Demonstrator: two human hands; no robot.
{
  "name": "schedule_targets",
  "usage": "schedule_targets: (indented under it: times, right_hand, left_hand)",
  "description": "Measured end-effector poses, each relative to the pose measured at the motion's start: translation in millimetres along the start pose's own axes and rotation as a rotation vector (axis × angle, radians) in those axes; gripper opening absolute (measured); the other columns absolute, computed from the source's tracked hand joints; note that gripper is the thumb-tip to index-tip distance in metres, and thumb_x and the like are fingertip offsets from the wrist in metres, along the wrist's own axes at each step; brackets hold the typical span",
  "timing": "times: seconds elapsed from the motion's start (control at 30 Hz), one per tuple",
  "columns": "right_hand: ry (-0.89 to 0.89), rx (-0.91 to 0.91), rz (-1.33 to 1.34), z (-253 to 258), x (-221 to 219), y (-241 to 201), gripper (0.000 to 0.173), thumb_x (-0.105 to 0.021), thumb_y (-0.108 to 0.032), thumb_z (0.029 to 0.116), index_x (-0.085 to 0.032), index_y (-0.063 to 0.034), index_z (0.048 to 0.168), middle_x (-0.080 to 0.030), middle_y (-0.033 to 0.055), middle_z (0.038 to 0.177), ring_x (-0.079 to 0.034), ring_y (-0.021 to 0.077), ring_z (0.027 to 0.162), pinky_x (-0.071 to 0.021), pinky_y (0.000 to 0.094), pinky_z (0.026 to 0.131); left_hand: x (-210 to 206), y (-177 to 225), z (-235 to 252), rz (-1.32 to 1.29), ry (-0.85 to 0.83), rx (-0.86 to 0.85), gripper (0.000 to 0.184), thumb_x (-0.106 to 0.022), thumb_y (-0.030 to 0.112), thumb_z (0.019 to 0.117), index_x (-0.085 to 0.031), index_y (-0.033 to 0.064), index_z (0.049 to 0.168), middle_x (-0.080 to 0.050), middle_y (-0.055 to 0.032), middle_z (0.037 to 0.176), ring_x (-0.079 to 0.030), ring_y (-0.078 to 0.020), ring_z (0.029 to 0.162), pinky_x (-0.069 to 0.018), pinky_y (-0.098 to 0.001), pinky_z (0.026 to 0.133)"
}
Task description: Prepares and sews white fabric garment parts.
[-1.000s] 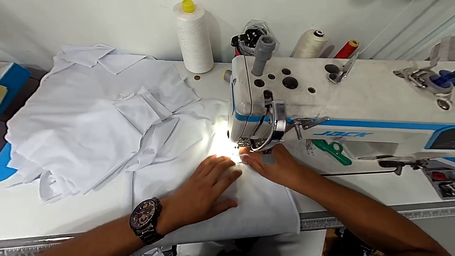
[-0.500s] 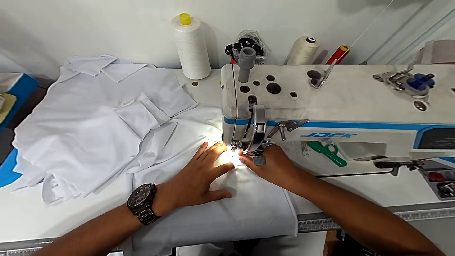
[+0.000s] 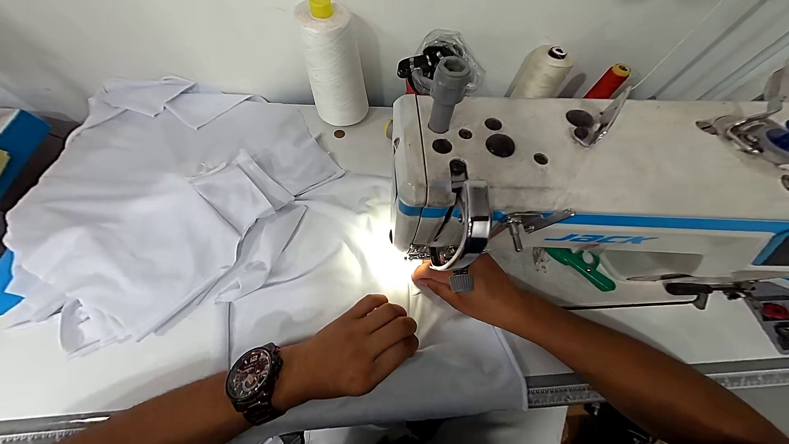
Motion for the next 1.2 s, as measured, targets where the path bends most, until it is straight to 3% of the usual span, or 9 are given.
schedule_targets:
  times: [0.17, 0.27, 0.43, 0.53, 0.63, 0.83, 0.93, 1.07, 1.2]
  right_hand:
    - [-0.016, 0.047, -0.069, 1.3, -0.4, -3.1, 0.023, -0.054, -0.024, 0.1019, -0.077, -0.0199, 0.104, -0.070, 0.0033, 0.083, -0.069, 0.0203, 0.077, -0.0549, 0.0377, 0.062]
    - [0.034, 0.006, -0.070, 1.5, -0.9, -4.7, 0.024, -0.055, -0.026, 0.1023, -0.077, -0.0154, 0.103, -0.072, 0.0038, 0.083, -0.071, 0.0199, 0.078, -0.0564, 0.0373, 0.064]
    - [0.029, -0.064, -0.136, 2.6, 4.0, -9.4, 0.021, -0.061, -0.024, 0.0979, -0.077, -0.0104, 0.094, -0.071, 0.0055, 0.079, -0.071, 0.0209, 0.076, -0.0574, 0.0377, 0.065]
    - [0.096, -0.099, -0.159, 4.1, 10.1, -14.2, 0.024, -0.064, -0.020, 0.0925, -0.070, -0.0059, 0.075, -0.065, 0.0088, 0.065, -0.068, 0.0240, 0.063, -0.0517, 0.0398, 0.053]
    - [0.064, -0.108, -0.135, 4.6, 8.0, -11.2, 0.021, -0.062, -0.021, 0.0950, -0.075, -0.0086, 0.084, -0.068, 0.0067, 0.071, -0.070, 0.0221, 0.068, -0.0541, 0.0395, 0.057]
    - [-0.012, -0.111, -0.052, 3.6, 4.1, -7.8, 0.025, -0.060, -0.031, 0.0997, -0.076, -0.0121, 0.096, -0.073, 0.0040, 0.083, -0.072, 0.0189, 0.081, -0.0583, 0.0384, 0.073]
    - [-0.020, -0.115, -0.085, 4.8, 3.4, -9.1, 0.027, -0.059, -0.033, 0.1003, -0.075, -0.0125, 0.093, -0.070, 0.0036, 0.079, -0.070, 0.0187, 0.077, -0.0569, 0.0377, 0.070]
    - [0.014, -0.101, -0.152, 5.9, 2.8, -10.5, 0.028, -0.059, -0.031, 0.0993, -0.074, -0.0108, 0.088, -0.069, 0.0047, 0.074, -0.070, 0.0204, 0.073, -0.0559, 0.0380, 0.064]
    - [0.060, -0.119, -0.171, 6.4, 2.1, -13.3, 0.028, -0.060, -0.031, 0.0978, -0.074, -0.0113, 0.084, -0.068, 0.0042, 0.071, -0.069, 0.0196, 0.069, -0.0537, 0.0374, 0.059]
  left_hand:
    - [-1.2, -1.9, -1.9, -0.011, -0.008, 0.020, 0.015, -0.048, 0.016, 0.1073, -0.061, 0.0123, 0.102, -0.065, -0.0044, 0.104, -0.061, -0.0204, 0.103, -0.0480, -0.0362, 0.094]
    - [-6.3, -5.3, -1.8, -0.011, -0.031, 0.162, 0.024, -0.049, 0.029, 0.1073, -0.065, 0.0120, 0.100, -0.066, -0.0054, 0.114, -0.061, -0.0211, 0.115, -0.0474, -0.0375, 0.103]
    - [-7.1, -11.7, -8.2, 0.055, -0.100, 0.397, 0.071, -0.049, 0.063, 0.0968, -0.061, 0.0038, 0.133, -0.058, -0.0147, 0.141, -0.053, -0.0284, 0.136, -0.0405, -0.0498, 0.115]
    - [-8.8, -13.7, -9.8, 0.127, -0.147, 0.468, 0.088, -0.044, 0.077, 0.0901, -0.059, 0.0043, 0.139, -0.057, -0.0139, 0.146, -0.047, -0.0295, 0.142, -0.0354, -0.0520, 0.118]
    - [-4.4, -19.9, -7.2, 0.181, -0.185, 0.473, 0.096, -0.042, 0.084, 0.0849, -0.061, 0.0066, 0.139, -0.060, -0.0099, 0.142, -0.053, -0.0262, 0.137, -0.0400, -0.0500, 0.114]
    - [5.2, -45.3, 6.1, 0.153, -0.203, 0.390, 0.071, -0.045, 0.072, 0.0934, -0.071, 0.0140, 0.124, -0.068, -0.0066, 0.124, -0.061, -0.0258, 0.120, -0.0491, -0.0464, 0.096]
    - [-4.2, -43.8, 2.7, 0.150, -0.156, 0.384, 0.070, -0.049, 0.070, 0.0921, -0.071, 0.0115, 0.123, -0.067, -0.0085, 0.126, -0.059, -0.0269, 0.123, -0.0448, -0.0467, 0.104]
    - [-4.8, -39.3, -1.4, 0.127, -0.143, 0.386, 0.075, -0.047, 0.070, 0.0934, -0.064, 0.0091, 0.134, -0.063, -0.0107, 0.135, -0.056, -0.0282, 0.130, -0.0410, -0.0486, 0.112]
    - [0.2, -39.2, -10.1, 0.012, -0.167, 0.227, 0.055, -0.045, 0.061, 0.1010, -0.063, 0.0266, 0.140, -0.057, -0.0122, 0.143, -0.051, -0.0305, 0.137, -0.0379, -0.0600, 0.113]
Point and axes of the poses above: each hand's wrist, its own z-axis towards the middle knuckle, its own x-axis out of the back of the hand, y = z × x, the point moved 2 cm from there along z, towards the middle knuckle
